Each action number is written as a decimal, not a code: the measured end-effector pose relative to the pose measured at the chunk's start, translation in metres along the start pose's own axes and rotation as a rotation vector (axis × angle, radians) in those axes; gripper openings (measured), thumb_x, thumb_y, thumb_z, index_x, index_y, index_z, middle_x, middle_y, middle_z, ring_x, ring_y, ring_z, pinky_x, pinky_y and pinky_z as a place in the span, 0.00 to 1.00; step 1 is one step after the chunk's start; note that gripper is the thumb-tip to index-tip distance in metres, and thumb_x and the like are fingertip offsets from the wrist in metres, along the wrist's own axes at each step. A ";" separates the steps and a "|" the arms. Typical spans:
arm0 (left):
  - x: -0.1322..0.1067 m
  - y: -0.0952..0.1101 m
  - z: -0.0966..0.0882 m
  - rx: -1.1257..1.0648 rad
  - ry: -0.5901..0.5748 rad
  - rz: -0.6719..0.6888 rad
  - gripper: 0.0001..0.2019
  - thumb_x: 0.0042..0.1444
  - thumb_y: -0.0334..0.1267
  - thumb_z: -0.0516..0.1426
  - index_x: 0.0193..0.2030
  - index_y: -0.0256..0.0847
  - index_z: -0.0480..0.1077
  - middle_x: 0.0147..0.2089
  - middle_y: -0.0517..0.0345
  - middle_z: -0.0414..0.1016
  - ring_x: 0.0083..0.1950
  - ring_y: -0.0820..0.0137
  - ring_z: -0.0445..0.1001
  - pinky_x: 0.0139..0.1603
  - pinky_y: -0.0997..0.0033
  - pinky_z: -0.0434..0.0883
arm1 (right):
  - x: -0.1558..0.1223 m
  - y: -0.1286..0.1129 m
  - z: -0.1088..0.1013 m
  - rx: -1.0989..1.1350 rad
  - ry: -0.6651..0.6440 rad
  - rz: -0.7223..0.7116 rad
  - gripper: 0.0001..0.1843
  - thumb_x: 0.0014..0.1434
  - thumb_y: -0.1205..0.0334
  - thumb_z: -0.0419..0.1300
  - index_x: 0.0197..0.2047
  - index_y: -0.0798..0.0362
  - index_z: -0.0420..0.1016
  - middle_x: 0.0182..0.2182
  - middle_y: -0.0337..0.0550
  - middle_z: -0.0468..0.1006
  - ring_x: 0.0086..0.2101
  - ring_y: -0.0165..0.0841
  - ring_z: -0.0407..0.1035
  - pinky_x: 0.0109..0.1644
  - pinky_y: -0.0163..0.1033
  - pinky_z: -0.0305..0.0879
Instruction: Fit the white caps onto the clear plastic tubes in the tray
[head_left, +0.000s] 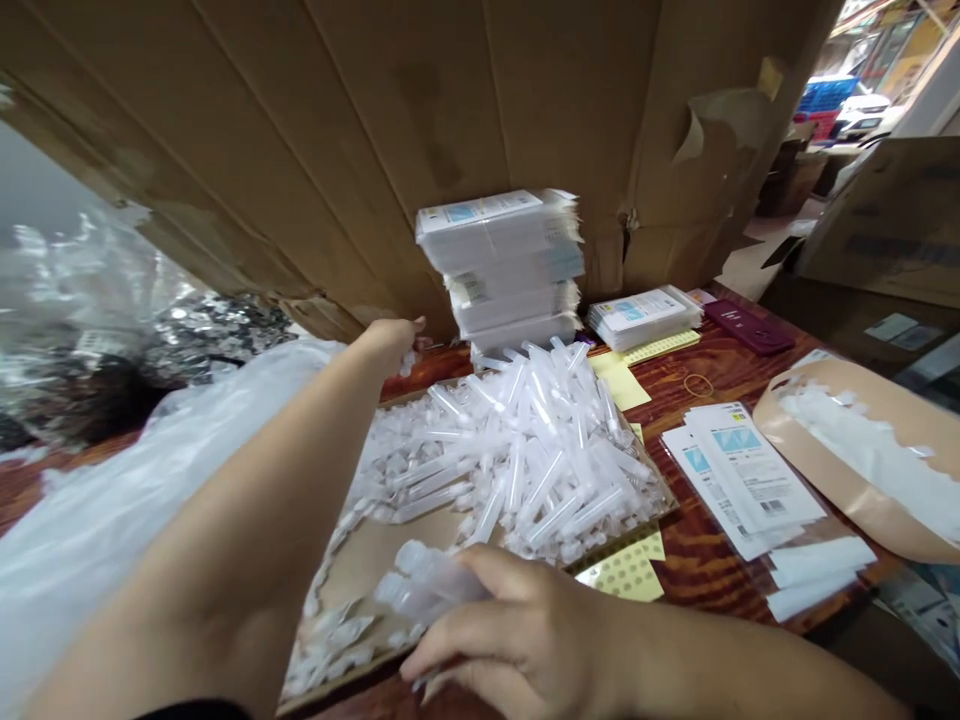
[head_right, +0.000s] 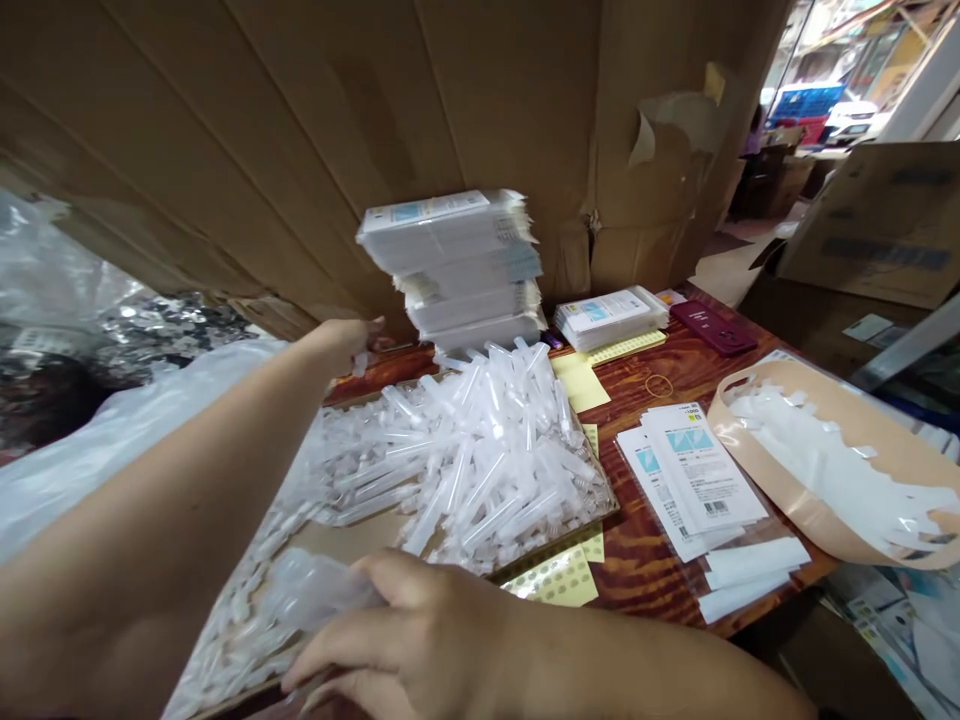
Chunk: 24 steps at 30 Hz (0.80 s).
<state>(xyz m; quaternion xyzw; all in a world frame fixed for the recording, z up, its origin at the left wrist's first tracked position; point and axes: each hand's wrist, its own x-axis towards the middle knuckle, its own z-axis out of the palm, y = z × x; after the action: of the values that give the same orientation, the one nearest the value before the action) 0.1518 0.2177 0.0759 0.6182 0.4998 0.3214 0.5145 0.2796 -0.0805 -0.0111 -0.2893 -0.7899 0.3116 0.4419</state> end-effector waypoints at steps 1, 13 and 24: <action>-0.012 0.007 0.000 -0.057 0.013 -0.049 0.09 0.71 0.39 0.58 0.42 0.34 0.71 0.33 0.62 0.71 0.26 0.79 0.66 0.24 0.80 0.66 | 0.000 0.000 -0.001 0.004 0.030 -0.012 0.18 0.73 0.55 0.54 0.51 0.53 0.83 0.45 0.52 0.75 0.43 0.34 0.76 0.50 0.34 0.78; -0.205 -0.026 -0.003 -0.393 -0.162 -0.172 0.19 0.52 0.42 0.73 0.45 0.35 0.76 0.25 0.66 0.62 0.20 0.83 0.52 0.19 0.82 0.52 | 0.007 -0.001 0.001 0.622 0.158 0.389 0.12 0.63 0.53 0.68 0.44 0.53 0.82 0.47 0.47 0.77 0.29 0.25 0.77 0.23 0.29 0.71; -0.254 -0.081 0.026 -0.304 -0.432 -0.137 0.38 0.49 0.67 0.67 0.55 0.36 0.78 0.26 0.56 0.77 0.26 0.67 0.75 0.27 0.71 0.69 | 0.018 -0.007 0.008 0.930 -0.107 0.459 0.19 0.53 0.48 0.77 0.38 0.54 0.82 0.30 0.36 0.80 0.25 0.22 0.69 0.34 0.32 0.69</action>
<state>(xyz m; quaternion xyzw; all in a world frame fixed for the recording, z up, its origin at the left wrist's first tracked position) 0.0778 -0.0339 0.0212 0.5529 0.3651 0.2178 0.7166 0.2633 -0.0737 0.0000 -0.2117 -0.5058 0.7328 0.4029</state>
